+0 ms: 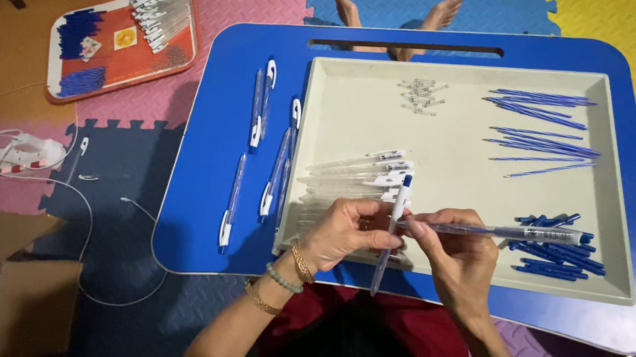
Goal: The person assembles pens by hand, inserting ink cartridges into clear barrels and then pressing caps onto the ends.
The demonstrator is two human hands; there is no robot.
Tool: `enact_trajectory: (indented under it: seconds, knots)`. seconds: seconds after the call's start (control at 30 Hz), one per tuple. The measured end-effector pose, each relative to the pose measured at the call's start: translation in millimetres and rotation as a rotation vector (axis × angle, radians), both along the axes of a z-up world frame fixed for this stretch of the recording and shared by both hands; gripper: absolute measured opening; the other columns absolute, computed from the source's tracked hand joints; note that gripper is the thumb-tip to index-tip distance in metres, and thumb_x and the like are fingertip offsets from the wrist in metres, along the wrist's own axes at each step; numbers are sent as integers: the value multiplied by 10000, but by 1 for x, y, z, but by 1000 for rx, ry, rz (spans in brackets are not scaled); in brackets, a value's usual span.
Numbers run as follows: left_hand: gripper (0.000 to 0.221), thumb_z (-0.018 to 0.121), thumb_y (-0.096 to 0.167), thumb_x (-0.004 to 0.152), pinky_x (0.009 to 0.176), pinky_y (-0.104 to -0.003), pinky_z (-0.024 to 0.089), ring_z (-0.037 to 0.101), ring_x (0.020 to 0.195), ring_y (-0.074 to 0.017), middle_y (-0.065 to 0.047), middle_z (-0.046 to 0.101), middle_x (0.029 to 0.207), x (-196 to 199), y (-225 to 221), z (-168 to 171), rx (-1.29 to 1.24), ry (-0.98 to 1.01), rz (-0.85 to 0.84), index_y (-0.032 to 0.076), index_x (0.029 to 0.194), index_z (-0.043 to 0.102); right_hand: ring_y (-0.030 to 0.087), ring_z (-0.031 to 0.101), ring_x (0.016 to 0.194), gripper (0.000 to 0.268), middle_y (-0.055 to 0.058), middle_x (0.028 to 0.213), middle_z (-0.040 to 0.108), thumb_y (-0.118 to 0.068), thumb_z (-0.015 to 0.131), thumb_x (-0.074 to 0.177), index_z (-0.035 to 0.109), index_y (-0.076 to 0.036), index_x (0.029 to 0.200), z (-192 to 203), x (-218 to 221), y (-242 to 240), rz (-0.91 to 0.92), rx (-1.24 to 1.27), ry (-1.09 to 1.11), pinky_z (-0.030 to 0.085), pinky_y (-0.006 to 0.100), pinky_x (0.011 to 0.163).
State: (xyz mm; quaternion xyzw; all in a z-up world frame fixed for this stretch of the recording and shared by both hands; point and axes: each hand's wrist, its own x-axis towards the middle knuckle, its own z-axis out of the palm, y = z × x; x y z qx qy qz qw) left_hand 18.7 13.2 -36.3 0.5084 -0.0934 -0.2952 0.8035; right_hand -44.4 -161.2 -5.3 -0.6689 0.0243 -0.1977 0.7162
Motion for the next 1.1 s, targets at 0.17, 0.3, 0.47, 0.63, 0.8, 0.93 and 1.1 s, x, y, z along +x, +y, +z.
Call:
enact_trajectory:
  seconds: [0.17, 0.3, 0.47, 0.63, 0.8, 0.93, 1.1]
  knots:
    - [542, 954, 12, 820, 865, -313, 702, 803, 1034, -176, -120, 839, 1167, -4, -1, -3, 10, 29, 19, 50, 1337, 794, 231, 798, 753, 248, 275, 869, 801, -14, 880, 944, 644, 62, 963, -9, 3, -2, -31, -63, -27, 667, 382, 718]
    - [542, 946, 14, 836, 867, -317, 703, 812, 1021, -189, -123, 840, 1154, -4, -1, 4, 13, 36, 18, 40, 1353, 786, 238, 810, 754, 237, 281, 879, 804, -18, 865, 959, 643, 64, 965, -8, 3, -3, -29, -52, -23, 678, 385, 720]
    - [522, 958, 66, 845, 801, -345, 725, 811, 956, -166, -88, 833, 1104, -7, -3, -3, 49, 31, 49, 45, 1337, 783, 238, 797, 744, 228, 257, 842, 789, -27, 848, 977, 641, 62, 942, -14, 3, -4, -32, -92, -101, 676, 403, 664]
    - [535, 947, 93, 879, 782, -424, 729, 828, 930, -244, -116, 813, 1105, -17, -1, -21, 11, 138, 63, 44, 1375, 751, 279, 822, 707, 161, 187, 842, 811, -12, 878, 932, 719, -20, 910, -30, 3, -4, -70, -330, -227, 634, 329, 591]
    - [549, 943, 178, 891, 839, -431, 726, 824, 990, -217, -63, 806, 1117, -19, 0, -13, -41, 180, 67, 74, 1392, 742, 321, 848, 856, 75, 154, 1002, 863, -45, 846, 918, 819, -111, 940, -61, -5, -13, -71, -522, -479, 664, 356, 749]
    - [529, 891, 85, 932, 799, -385, 738, 827, 962, -211, -94, 810, 1197, -14, 11, 1, -39, 155, -36, 54, 1432, 719, 287, 820, 908, 84, 147, 1009, 832, -132, 762, 1018, 703, -107, 964, -19, -9, -11, -36, -492, -171, 637, 395, 830]
    - [583, 878, 41, 930, 778, -368, 746, 818, 959, -205, -114, 802, 1235, -11, 16, 10, -41, 130, -115, 46, 1482, 692, 347, 826, 1055, 411, 270, 1012, 826, -254, 497, 1213, 684, 27, 978, 5, 13, -24, 2, 28, 82, 648, 506, 965]
